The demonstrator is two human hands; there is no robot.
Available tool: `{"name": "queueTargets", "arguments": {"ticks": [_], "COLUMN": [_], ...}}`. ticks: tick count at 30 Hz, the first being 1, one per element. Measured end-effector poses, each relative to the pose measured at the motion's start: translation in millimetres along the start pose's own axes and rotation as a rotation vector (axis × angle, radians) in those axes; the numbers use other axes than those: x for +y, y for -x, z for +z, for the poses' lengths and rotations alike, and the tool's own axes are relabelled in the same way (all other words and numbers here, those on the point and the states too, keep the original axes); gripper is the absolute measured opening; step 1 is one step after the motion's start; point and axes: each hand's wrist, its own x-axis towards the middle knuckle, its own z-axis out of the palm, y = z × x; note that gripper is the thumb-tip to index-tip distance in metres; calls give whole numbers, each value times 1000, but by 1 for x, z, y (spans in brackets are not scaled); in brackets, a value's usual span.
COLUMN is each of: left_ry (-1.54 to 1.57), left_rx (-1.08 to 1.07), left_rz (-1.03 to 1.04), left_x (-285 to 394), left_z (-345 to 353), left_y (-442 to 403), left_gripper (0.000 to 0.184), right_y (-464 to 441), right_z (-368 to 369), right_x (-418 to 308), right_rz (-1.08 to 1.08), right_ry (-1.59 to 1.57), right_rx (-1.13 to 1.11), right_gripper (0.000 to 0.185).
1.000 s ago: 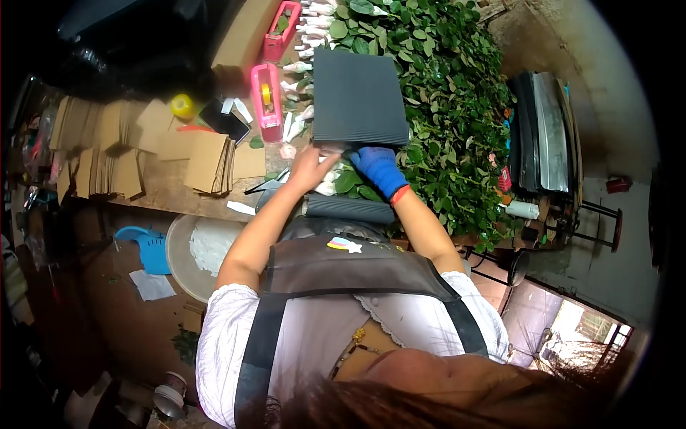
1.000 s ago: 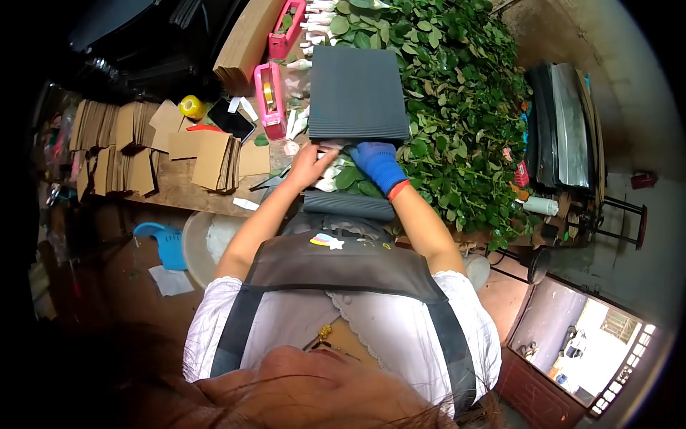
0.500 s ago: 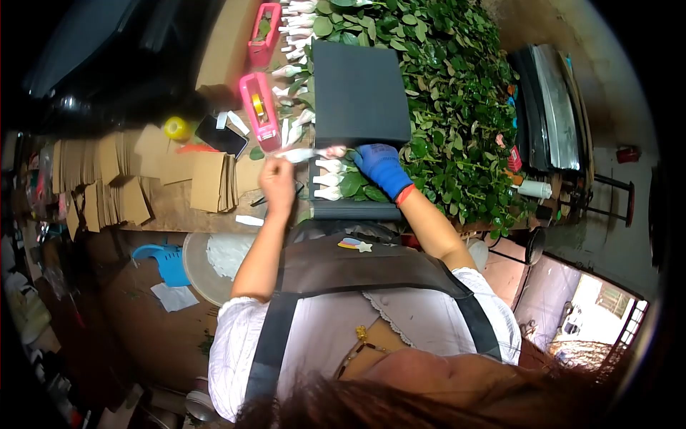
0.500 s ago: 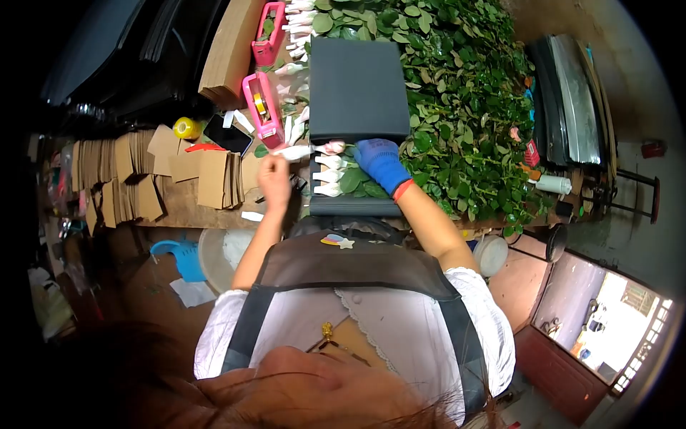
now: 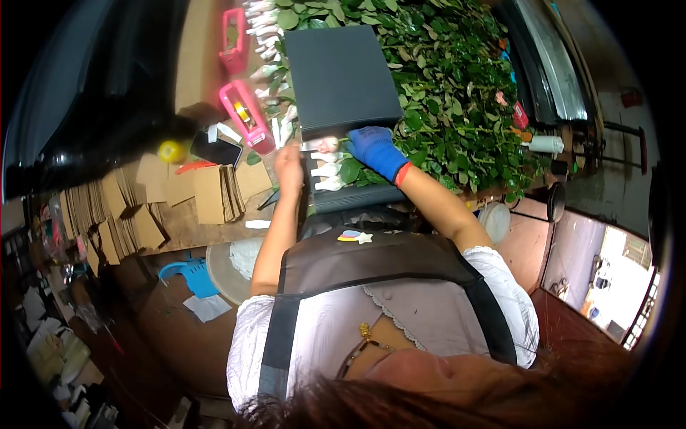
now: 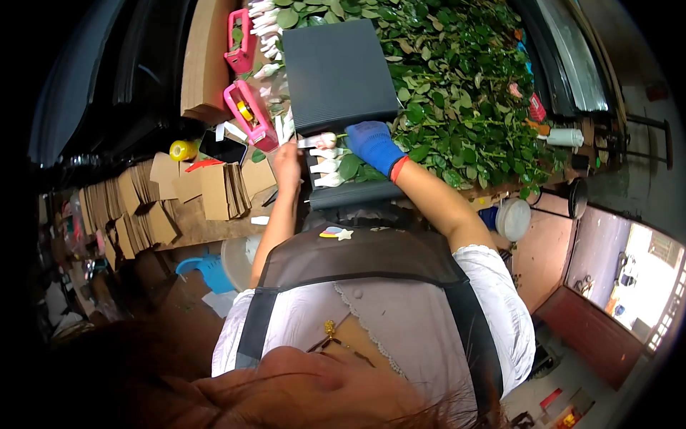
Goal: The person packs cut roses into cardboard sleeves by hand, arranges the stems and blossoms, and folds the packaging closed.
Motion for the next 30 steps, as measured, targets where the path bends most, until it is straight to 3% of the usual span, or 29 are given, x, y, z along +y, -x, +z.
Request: {"name": "queueTargets", "arguments": {"ticks": [2,4,5,6,8,11,14,19,22,24,26,28,30], "left_ry": [266,146,-65,-250,-496,-682,-622,-115,7,81,88,-90,-304], "left_rx": [33,16,-148,-255,-274,-341,-344,-161,-20,187,93,-120,-160], "left_rz": [-35,200,202,31,374,357,453,228,217,118,171,136,187], "left_x": [10,35,22,20,29,37,27,10,-3,-3,3,3,6], "left_z": [-26,-34,-53,-58,-36,-9,-5,-7,-8,-28,-48,-73,-76], "left_y": [-4,8,4,7,17,24,22,40,44,37,28,34,42], "left_gripper": [24,22,20,20,31,38,33,26,25,26,27,26,26], "right_y": [5,12,15,13,10,6,5,4,4,8,20,40,49], "right_z": [0,-7,-13,-11,-4,1,6,2,2,-4,-15,-37,-40], "right_x": [5,13,12,10,5,-3,-4,-7,-7,-5,-1,-2,0], "right_rz": [-20,-92,-90,-91,-85,-25,-6,13,15,7,-29,-41,-126], "right_ry": [-66,-172,-144,-119,-71,-25,-6,5,-2,-37,-100,-132,-191], "right_rx": [-9,1,-57,-54,-48,-68,-51,-85,-92,-79,-43,-14,19], "right_gripper": [40,45,54,54,55,55,53,54,53,51,48,58,67]}}
